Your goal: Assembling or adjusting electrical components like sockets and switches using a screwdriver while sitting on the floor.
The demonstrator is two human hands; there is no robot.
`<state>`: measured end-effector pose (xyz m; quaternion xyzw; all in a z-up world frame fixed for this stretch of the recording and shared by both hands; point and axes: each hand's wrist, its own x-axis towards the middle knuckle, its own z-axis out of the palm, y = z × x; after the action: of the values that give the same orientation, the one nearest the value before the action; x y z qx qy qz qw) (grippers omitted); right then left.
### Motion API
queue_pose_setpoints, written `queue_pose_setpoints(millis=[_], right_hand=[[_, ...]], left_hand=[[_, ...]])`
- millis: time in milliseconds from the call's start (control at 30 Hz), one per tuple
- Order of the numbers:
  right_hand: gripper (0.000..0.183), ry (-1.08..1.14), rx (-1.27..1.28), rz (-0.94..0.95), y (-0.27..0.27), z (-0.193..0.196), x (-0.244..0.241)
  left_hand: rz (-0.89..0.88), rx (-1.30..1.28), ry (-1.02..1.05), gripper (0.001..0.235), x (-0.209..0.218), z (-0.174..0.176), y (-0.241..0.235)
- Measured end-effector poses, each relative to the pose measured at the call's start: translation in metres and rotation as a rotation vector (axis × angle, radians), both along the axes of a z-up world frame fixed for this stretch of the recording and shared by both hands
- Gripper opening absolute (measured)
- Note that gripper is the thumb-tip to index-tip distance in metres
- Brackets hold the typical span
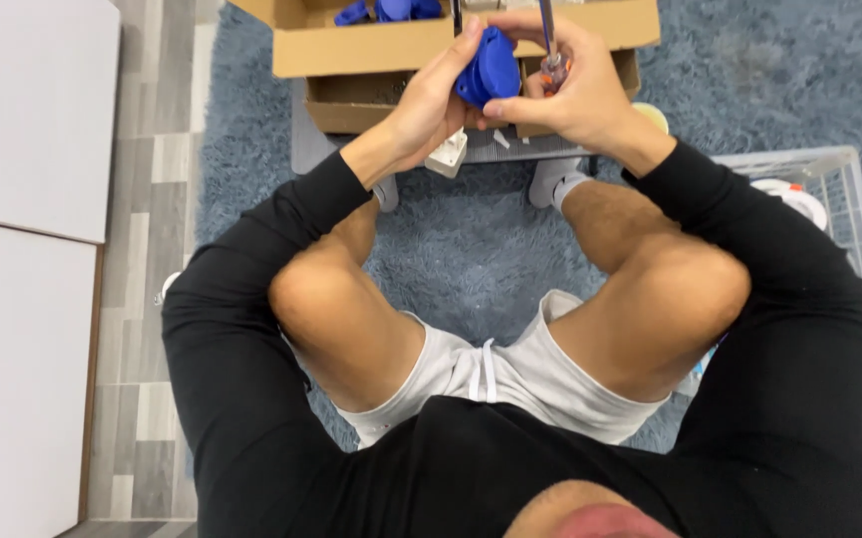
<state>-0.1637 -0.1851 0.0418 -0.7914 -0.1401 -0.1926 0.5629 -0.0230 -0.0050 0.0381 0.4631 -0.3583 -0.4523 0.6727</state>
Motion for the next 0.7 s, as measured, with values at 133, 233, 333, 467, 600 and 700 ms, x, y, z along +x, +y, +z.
queue_pose_setpoints(millis=[133, 233, 333, 467, 600, 700], right_hand=[[0.071, 0.014, 0.014, 0.006, -0.006, -0.007, 0.003], [0.066, 0.037, 0.058, -0.002, -0.015, -0.018, 0.003], [0.03, 0.06, -0.124, -0.155, -0.025, -0.024, -0.002], [0.051, 0.146, -0.079, -0.13, -0.039, -0.041, -0.002], [0.051, 0.218, -0.149, -0.2, -0.047, -0.052, 0.001], [0.047, 0.202, -0.143, -0.185, -0.046, -0.053, 0.006]], left_hand=[[-0.04, -0.063, -0.02, 0.062, 0.014, -0.018, -0.001], [-0.073, -0.041, 0.015, 0.068, 0.017, -0.02, 0.001], [-0.142, -0.084, 0.03, 0.059, 0.02, -0.032, -0.004], [-0.176, -0.121, 0.072, 0.057, 0.028, -0.046, -0.014], [-0.159, -0.183, 0.103, 0.052, 0.035, -0.063, -0.022], [-0.133, -0.208, 0.062, 0.049, 0.039, -0.067, -0.023]])
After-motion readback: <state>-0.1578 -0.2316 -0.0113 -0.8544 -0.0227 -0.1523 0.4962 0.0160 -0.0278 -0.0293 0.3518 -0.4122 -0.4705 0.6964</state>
